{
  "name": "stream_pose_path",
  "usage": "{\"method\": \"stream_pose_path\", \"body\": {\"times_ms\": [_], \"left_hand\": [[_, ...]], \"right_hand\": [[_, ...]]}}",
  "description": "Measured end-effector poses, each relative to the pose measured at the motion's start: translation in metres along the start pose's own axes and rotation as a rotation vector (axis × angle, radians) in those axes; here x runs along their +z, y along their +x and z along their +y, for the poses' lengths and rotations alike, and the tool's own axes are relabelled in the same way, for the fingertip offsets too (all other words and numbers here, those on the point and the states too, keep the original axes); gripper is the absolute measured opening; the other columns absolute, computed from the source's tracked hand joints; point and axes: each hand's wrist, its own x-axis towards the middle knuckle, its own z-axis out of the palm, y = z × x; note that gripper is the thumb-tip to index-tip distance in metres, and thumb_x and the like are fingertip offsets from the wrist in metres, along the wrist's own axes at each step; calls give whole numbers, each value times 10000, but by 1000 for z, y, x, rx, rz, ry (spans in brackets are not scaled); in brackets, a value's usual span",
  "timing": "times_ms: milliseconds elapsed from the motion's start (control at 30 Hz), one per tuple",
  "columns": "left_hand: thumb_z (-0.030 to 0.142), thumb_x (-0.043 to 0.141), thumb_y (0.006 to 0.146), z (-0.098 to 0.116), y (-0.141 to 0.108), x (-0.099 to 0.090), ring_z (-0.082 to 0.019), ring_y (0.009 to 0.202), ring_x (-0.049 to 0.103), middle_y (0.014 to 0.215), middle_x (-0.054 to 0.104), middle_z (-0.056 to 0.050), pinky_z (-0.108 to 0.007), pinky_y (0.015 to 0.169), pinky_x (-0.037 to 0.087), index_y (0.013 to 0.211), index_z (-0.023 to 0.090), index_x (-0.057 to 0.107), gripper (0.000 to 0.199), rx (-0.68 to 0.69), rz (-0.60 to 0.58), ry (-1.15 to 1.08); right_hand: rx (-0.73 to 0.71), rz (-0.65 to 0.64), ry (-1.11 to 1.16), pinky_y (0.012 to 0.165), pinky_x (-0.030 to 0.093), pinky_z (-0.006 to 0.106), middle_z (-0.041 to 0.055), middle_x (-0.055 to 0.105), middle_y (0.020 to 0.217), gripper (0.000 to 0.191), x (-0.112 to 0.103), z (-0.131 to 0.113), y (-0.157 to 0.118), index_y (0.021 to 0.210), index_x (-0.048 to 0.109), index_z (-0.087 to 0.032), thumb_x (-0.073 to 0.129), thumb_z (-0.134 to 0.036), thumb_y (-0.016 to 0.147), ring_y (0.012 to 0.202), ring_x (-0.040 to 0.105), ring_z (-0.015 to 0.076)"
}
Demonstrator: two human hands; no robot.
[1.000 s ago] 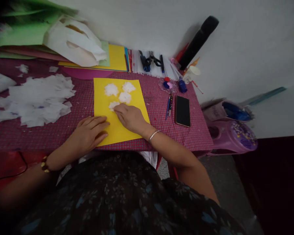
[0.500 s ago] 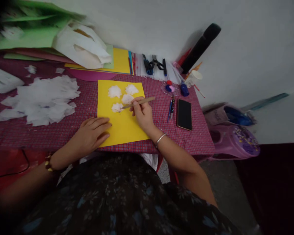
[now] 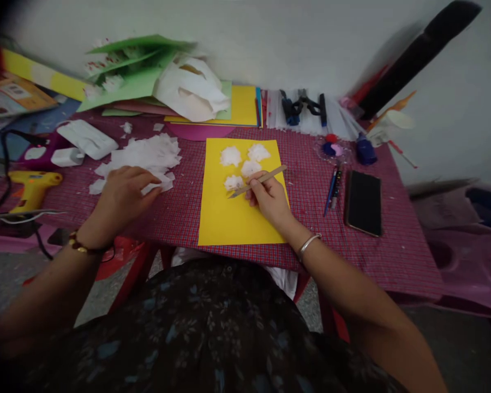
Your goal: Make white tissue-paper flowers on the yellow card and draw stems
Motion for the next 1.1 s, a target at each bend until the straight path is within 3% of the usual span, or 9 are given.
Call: {"method": "stream_pose_path", "body": {"times_ms": [200,400,533,633,733,833,1100], "left_hand": [[340,524,1046,-5,25,13,-421,1257,610,1292,726,-199,-582,1064,453,1163,208,799,327,-25,-47,89],[238,582,998,-8,49,15,-382,1217,594,1190,727,-181,-542,1067,427,910,169,778,226,-52,-68,39],[211,689,920,-14,57,2,-269,1044,598,990,710,-93,-454,1027,430,796,164,726,138,-99,83,-226],[240,757,880,-12,56,-12,-183,857,576,832,679,-19,-359,857,452,784,189,723,114,-187,145,-587],[277,800,855,-5,56,-22,-129,691,518,719,648,19,-304,668,409,791,202,712,132,-276,71,-933],[280,842,789,4,63,-23,-111,597,484,647,613,21,-286,590,391,739,208,674,189,-282,-44,-1160],[131,854,646,57,103,8,-107,627,556,742,696,-8,-247,581,377,801,201,766,192,-243,-281,-1330]], "right_hand": [[25,16,4,465,426,243,-53,656,628,358,-1,-3,0,925,624,-241,773,-566,930,481,558,94],[28,23,12,466,428,235,-50,649,624,365,-1,-3,0,918,619,-237,774,-568,928,472,553,90],[4,17,6,469,435,235,-51,647,631,355,-2,-3,1,930,616,-240,754,-567,951,475,549,90],[-15,0,8,468,442,234,-52,647,636,353,-3,-2,2,938,609,-238,746,-562,961,478,552,89],[-24,-1,27,464,444,232,-49,648,635,347,-3,-1,3,943,609,-232,753,-547,962,479,561,91],[-35,8,45,460,439,229,-48,645,634,347,-3,0,4,935,612,-228,755,-543,964,475,560,90],[-41,1,32,455,427,230,-61,629,630,384,-3,4,5,945,589,-242,731,-599,964,480,533,88]]}}
